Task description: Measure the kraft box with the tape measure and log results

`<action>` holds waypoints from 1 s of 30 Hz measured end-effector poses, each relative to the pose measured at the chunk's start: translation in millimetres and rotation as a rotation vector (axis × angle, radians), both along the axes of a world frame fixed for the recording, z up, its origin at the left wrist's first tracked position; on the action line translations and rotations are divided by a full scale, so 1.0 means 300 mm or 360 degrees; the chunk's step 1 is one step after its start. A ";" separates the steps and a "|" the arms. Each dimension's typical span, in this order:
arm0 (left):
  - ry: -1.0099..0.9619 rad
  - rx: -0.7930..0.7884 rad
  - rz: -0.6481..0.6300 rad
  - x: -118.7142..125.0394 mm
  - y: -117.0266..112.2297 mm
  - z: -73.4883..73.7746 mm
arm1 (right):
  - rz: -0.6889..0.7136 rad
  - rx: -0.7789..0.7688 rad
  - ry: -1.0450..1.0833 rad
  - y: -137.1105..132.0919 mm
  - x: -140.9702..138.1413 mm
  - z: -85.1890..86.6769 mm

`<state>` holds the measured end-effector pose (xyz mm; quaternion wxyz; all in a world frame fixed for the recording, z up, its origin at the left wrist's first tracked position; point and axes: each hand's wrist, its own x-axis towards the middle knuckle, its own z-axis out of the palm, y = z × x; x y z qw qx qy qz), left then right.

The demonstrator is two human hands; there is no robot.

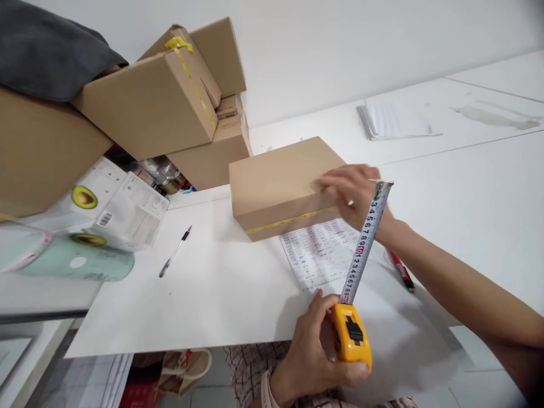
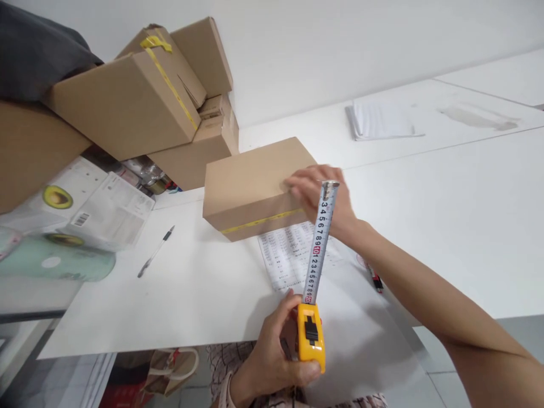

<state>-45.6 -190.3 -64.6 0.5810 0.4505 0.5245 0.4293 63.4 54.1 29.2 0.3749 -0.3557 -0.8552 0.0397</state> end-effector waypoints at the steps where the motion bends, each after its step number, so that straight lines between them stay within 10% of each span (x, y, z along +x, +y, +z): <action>1: 0.0015 0.0000 0.0001 -0.001 0.001 0.007 | -0.0012 -0.0119 0.0239 -0.008 0.025 0.020; 10: 0.0089 0.0003 -0.0109 -0.022 0.014 0.061 | 0.0106 -0.0754 0.0941 -0.173 0.188 0.149; 14: -0.0220 -0.0168 -0.0060 -0.014 0.009 0.057 | 0.0033 -0.0963 0.0912 -0.265 0.200 0.051; 22: -0.0287 -0.0158 0.0014 -0.012 0.008 0.048 | 0.0566 -0.1257 0.0230 -0.426 0.204 -0.165; 30: -0.0340 -0.0172 0.0048 0.005 0.020 0.071 | -0.1001 -0.0830 -0.0508 -0.217 0.348 -0.211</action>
